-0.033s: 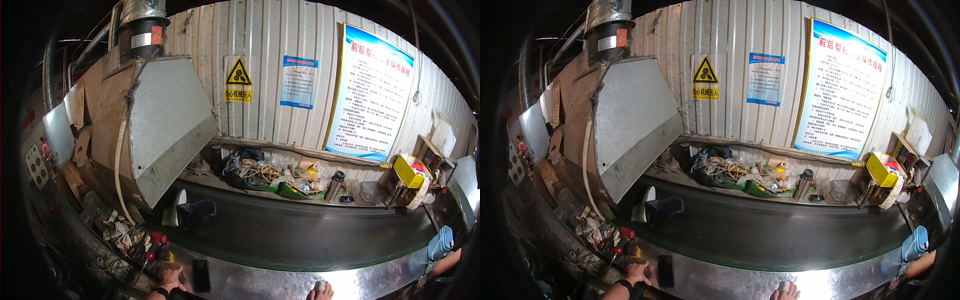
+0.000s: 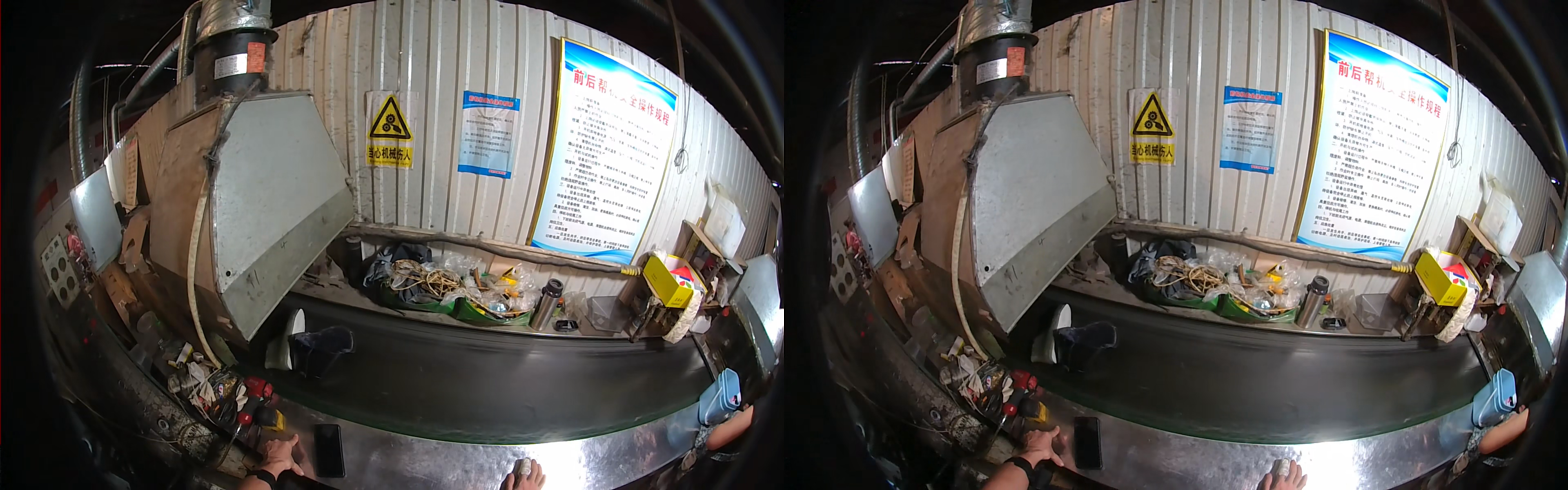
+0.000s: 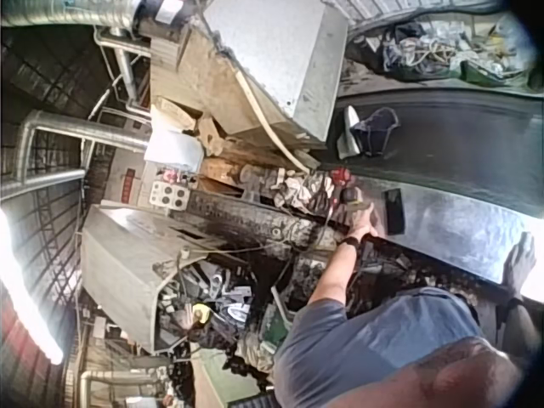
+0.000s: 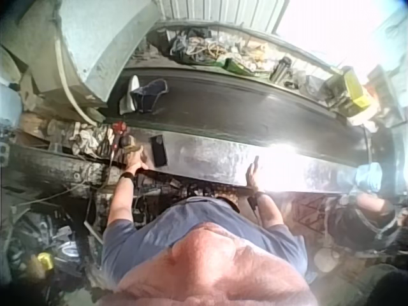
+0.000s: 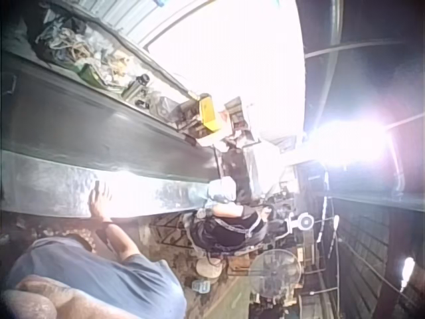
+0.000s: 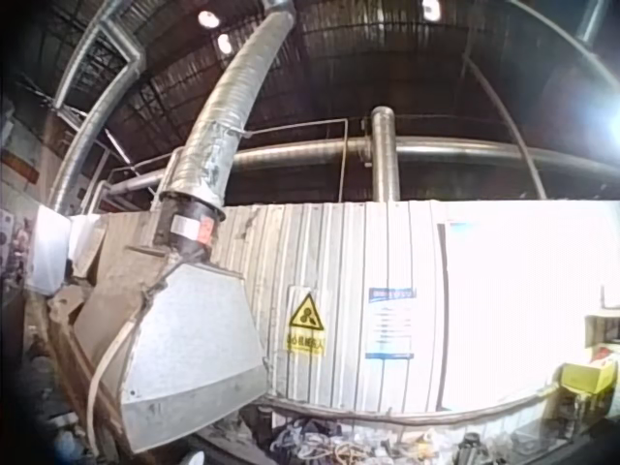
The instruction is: Operating machinery and inspecting shoes on a conveyor belt in a factory setting.
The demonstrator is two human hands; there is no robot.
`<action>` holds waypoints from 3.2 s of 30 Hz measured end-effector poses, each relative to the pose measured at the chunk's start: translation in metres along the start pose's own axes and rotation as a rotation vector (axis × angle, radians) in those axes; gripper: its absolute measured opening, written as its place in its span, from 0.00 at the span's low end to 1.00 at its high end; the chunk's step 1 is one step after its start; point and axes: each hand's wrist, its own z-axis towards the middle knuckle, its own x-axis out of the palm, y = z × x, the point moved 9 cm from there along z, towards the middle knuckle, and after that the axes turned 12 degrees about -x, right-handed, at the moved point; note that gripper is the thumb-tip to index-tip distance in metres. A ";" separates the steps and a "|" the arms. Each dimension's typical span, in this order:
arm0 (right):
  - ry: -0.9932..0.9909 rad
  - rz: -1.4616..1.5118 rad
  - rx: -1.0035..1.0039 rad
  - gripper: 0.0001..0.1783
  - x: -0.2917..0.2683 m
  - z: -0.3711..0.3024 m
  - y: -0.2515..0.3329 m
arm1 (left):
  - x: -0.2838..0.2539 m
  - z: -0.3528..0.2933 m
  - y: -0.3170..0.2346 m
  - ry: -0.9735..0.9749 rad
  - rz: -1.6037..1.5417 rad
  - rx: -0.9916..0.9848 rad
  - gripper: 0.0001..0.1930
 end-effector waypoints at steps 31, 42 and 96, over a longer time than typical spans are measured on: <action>-0.004 -0.051 -0.047 0.35 0.017 -0.002 -0.010 | -0.001 -0.002 0.001 0.029 -0.045 -0.019 0.65; 0.071 0.052 0.023 0.37 0.017 0.000 -0.011 | 0.002 -0.001 0.003 0.045 -0.046 -0.018 0.66; 0.047 0.064 0.055 0.36 0.018 0.001 -0.013 | 0.002 0.000 0.003 -0.010 -0.026 0.001 0.67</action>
